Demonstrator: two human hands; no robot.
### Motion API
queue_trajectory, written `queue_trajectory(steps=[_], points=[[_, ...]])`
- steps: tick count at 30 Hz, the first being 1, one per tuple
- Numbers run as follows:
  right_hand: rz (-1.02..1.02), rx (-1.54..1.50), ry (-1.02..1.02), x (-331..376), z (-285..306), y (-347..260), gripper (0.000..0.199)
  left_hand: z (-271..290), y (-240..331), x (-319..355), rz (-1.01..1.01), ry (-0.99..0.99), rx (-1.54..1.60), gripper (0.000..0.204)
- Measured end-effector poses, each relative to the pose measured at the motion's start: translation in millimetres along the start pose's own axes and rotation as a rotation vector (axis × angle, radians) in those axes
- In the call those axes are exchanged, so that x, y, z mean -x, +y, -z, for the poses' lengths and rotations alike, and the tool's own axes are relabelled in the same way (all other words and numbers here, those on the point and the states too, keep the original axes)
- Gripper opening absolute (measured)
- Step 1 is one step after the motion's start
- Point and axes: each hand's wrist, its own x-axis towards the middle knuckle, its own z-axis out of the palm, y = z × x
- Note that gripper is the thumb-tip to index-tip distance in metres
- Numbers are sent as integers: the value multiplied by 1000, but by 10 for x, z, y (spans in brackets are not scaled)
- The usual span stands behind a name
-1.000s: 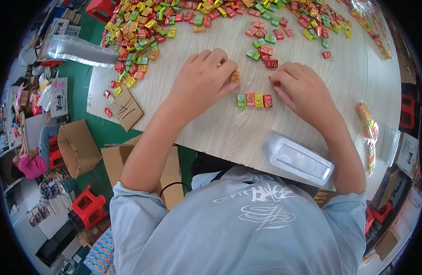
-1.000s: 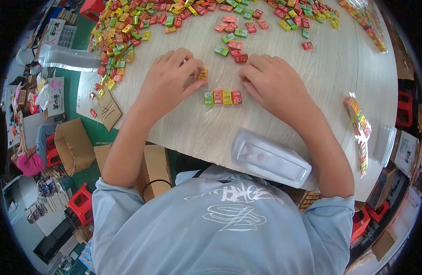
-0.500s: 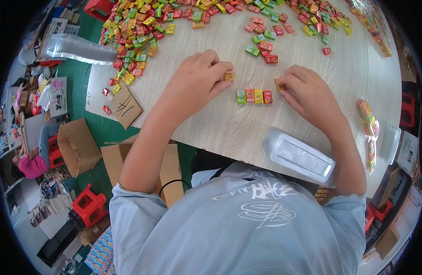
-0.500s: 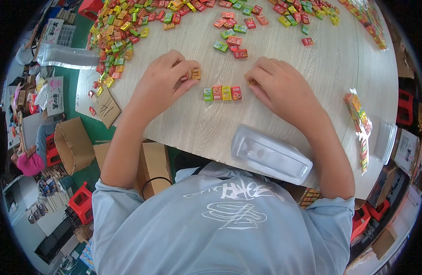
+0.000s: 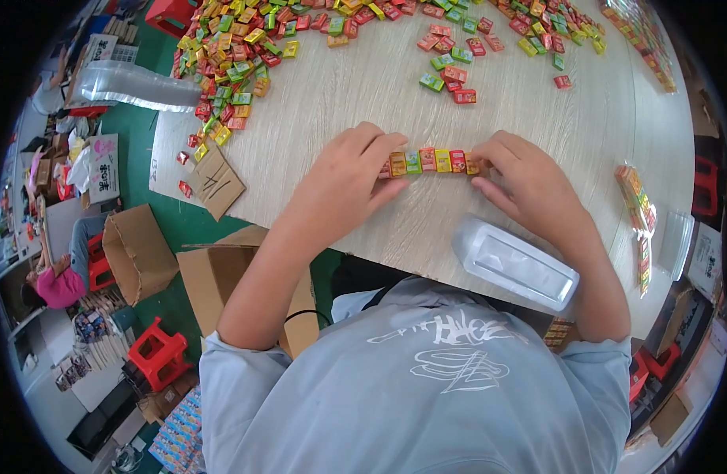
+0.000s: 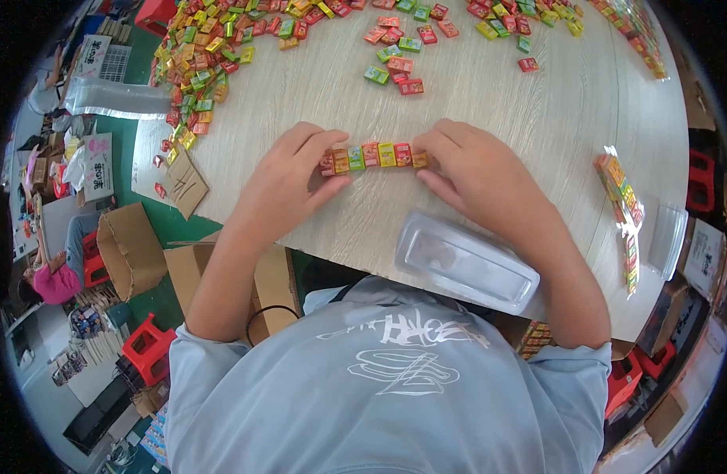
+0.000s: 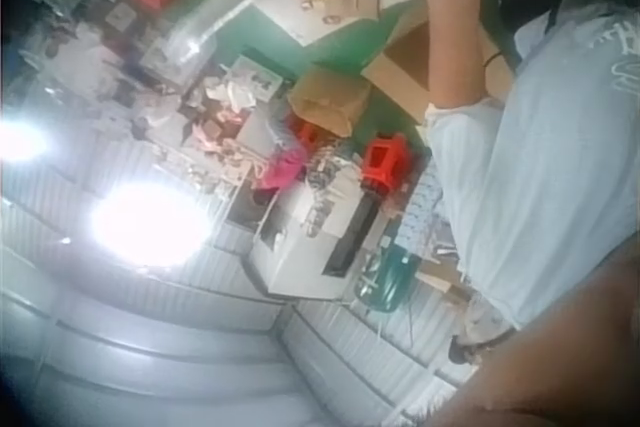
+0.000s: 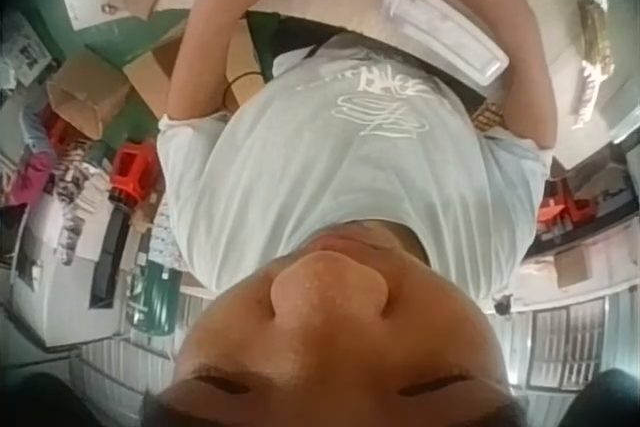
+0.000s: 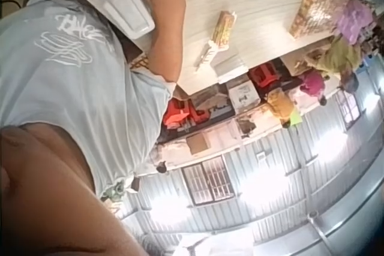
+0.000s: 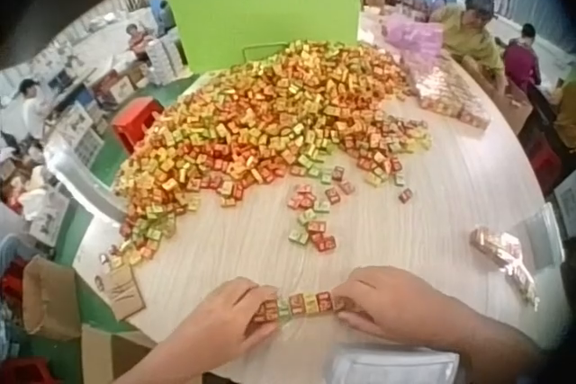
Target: Picking up small toy boxes and arranging them to be inserted into plastic packaging sleeves.
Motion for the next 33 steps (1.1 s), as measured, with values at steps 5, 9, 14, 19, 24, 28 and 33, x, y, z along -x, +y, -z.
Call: queue_trajectory(steps=[5,9,14,19,24,28,33], points=[[-11,-103,77,-28,-41,-2,42,-20,34,-49,1,-12,-6,46],[8,-101,36,-152,-119,6,45,-116,67,-114,-25,22,-66,42],[76,-90,102,-139,-132,52,40,-189,179,-227,-43,69,-190,32],[100,-50,142,-107,-115,85,36,-241,180,-250,-87,90,-240,29],[94,0,209,128,226,-81,32,-102,473,-379,-192,163,-228,26],[58,50,297,489,598,-393,31,85,867,-448,-324,227,-220,28],[-79,80,321,1028,708,-783,34,98,1265,-309,-402,152,-140,30]])
